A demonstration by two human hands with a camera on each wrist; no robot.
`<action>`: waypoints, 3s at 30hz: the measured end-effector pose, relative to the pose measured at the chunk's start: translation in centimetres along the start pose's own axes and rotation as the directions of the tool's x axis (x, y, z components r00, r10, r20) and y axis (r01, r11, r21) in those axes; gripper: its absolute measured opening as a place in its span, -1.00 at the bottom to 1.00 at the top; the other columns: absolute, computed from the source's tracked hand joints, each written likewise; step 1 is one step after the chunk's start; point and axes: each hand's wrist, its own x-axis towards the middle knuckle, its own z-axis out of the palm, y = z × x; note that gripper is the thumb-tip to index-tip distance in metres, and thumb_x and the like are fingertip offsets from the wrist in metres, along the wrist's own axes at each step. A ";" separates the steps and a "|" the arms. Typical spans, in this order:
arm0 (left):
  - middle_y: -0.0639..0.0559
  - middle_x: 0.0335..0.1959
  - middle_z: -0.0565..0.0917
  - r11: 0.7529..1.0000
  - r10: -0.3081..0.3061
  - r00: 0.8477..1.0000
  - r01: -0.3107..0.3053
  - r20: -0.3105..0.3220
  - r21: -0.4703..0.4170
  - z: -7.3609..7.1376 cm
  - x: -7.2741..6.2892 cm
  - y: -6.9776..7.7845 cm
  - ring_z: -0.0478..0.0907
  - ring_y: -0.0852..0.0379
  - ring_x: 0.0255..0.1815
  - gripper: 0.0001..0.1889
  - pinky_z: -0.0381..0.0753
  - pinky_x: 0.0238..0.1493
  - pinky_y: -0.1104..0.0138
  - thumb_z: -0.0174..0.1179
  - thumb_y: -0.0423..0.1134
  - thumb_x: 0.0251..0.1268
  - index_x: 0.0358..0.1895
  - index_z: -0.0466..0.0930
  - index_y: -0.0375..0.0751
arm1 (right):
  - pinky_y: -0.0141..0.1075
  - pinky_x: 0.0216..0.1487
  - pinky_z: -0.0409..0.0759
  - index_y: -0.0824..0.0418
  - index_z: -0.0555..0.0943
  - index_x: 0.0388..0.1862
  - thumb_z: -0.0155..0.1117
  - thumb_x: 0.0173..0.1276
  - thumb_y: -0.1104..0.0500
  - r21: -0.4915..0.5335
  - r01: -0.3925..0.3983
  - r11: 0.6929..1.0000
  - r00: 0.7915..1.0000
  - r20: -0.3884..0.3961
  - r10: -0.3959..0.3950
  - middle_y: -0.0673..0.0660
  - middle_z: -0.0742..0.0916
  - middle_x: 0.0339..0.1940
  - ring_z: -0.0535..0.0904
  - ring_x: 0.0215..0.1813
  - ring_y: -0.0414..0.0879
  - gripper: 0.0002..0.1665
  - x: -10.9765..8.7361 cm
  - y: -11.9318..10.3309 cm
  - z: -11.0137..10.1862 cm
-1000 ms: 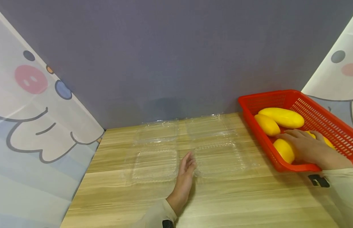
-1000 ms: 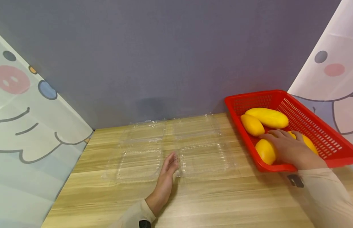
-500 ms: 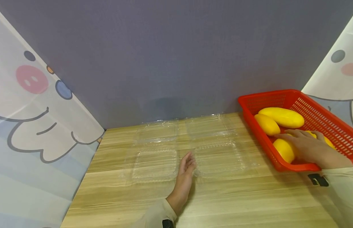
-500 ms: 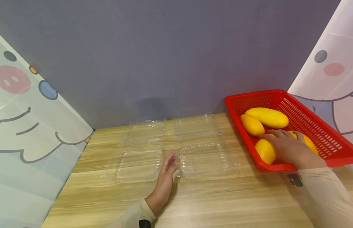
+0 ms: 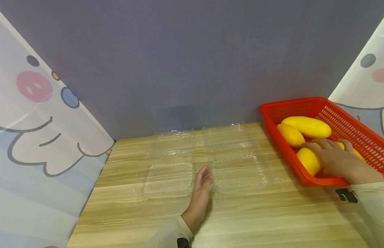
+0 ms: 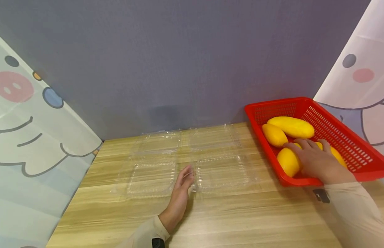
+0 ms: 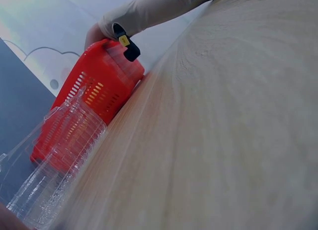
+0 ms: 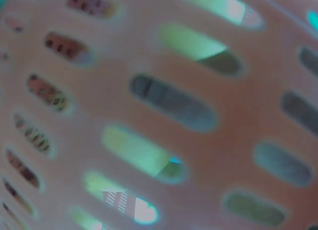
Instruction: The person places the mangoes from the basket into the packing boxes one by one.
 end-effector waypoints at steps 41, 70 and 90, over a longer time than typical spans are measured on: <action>-0.06 0.49 0.21 1.000 0.001 1.000 -0.001 -0.031 0.027 0.1 -0.1 0.1 0.16 -0.10 0.52 -0.48 0.12 0.52 -0.15 -0.07 -0.10 0.58 0.49 0.12 -0.08 | 0.46 0.07 0.03 0.17 0.20 0.42 0.54 -0.32 0.36 0.012 -0.047 0.999 0.953 -0.300 0.049 0.46 0.29 0.33 0.08 0.25 0.53 0.22 0.1 -0.1 -0.9; -0.12 0.45 0.27 1.000 0.013 0.997 -0.012 -0.073 0.020 0.3 0.3 -0.4 0.17 -0.10 0.51 -0.49 0.12 0.54 -0.09 -0.03 -0.12 0.54 0.45 0.20 -0.14 | 0.52 0.06 -0.05 0.23 0.17 0.47 0.65 -0.14 0.17 0.207 -0.125 0.970 0.935 -0.301 0.185 0.55 0.30 0.28 0.13 0.15 0.63 0.22 0.8 0.5 0.0; -0.11 0.46 0.25 1.000 0.001 0.998 -0.003 -0.065 -0.023 0.3 0.5 -0.2 0.16 -0.08 0.51 -0.45 0.05 0.57 -0.08 -0.01 -0.10 0.51 0.47 0.17 -0.12 | 0.63 0.13 -0.18 0.22 0.12 0.50 0.59 -0.03 0.20 0.284 -0.149 0.947 0.901 -0.355 0.248 0.56 0.27 0.31 0.07 0.21 0.61 0.17 1.2 0.3 -0.3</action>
